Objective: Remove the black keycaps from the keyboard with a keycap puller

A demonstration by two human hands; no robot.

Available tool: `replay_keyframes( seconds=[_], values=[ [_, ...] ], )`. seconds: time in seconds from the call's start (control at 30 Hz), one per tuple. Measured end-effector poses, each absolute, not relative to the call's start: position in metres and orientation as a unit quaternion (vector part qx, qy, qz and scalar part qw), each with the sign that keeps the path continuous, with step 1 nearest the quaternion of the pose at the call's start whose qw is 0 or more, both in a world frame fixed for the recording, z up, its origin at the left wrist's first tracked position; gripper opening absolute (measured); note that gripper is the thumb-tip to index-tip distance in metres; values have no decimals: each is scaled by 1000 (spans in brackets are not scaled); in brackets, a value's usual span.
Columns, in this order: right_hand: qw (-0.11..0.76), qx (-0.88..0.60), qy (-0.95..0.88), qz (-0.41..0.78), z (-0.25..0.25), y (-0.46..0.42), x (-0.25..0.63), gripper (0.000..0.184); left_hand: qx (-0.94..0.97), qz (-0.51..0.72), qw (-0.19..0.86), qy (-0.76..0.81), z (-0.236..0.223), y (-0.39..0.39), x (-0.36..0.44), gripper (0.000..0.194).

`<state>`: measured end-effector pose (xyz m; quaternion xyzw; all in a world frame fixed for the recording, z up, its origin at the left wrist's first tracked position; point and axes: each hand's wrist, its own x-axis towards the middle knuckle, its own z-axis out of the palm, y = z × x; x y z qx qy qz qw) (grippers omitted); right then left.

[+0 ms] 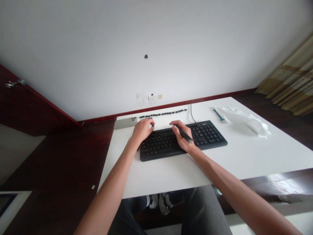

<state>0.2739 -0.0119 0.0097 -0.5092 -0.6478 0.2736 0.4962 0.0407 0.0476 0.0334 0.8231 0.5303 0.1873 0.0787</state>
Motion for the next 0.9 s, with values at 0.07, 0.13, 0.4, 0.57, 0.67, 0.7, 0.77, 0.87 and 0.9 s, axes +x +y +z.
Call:
replay_keyframes(
  seconds=[0.07, 0.13, 0.4, 0.57, 0.67, 0.7, 0.77, 0.87, 0.9],
  values=[
    [494, -506, -649, 280, 10, -11, 274, 33, 824, 154, 65, 542, 33, 60, 43, 19],
    [492, -506, -649, 284, 10, -11, 274, 33, 829, 127, 58, 542, 30, 69, 46, 20],
    [491, -498, -653, 290, 11, -12, 274, 33, 841, 113, 63, 525, 21, 75, 45, 8],
    [490, -494, -655, 295, 12, -12, 274, 34, 832, 121, 59, 538, 27, 64, 38, 18],
    [480, -491, -664, 295, 11, -12, 273, 34, 825, 117, 46, 550, 32, 55, 38, 24],
    [478, -490, -666, 295, 11, -12, 273, 34, 824, 113, 42, 554, 32, 53, 39, 28],
    [478, -491, -665, 296, 10, -12, 273, 34, 820, 96, 38, 562, 32, 51, 43, 34],
    [482, -492, -661, 297, 11, -12, 273, 34, 813, 71, 36, 576, 28, 51, 48, 37],
    [482, -492, -661, 297, 11, -12, 273, 34, 812, 67, 35, 579, 26, 52, 50, 38]
  ],
)
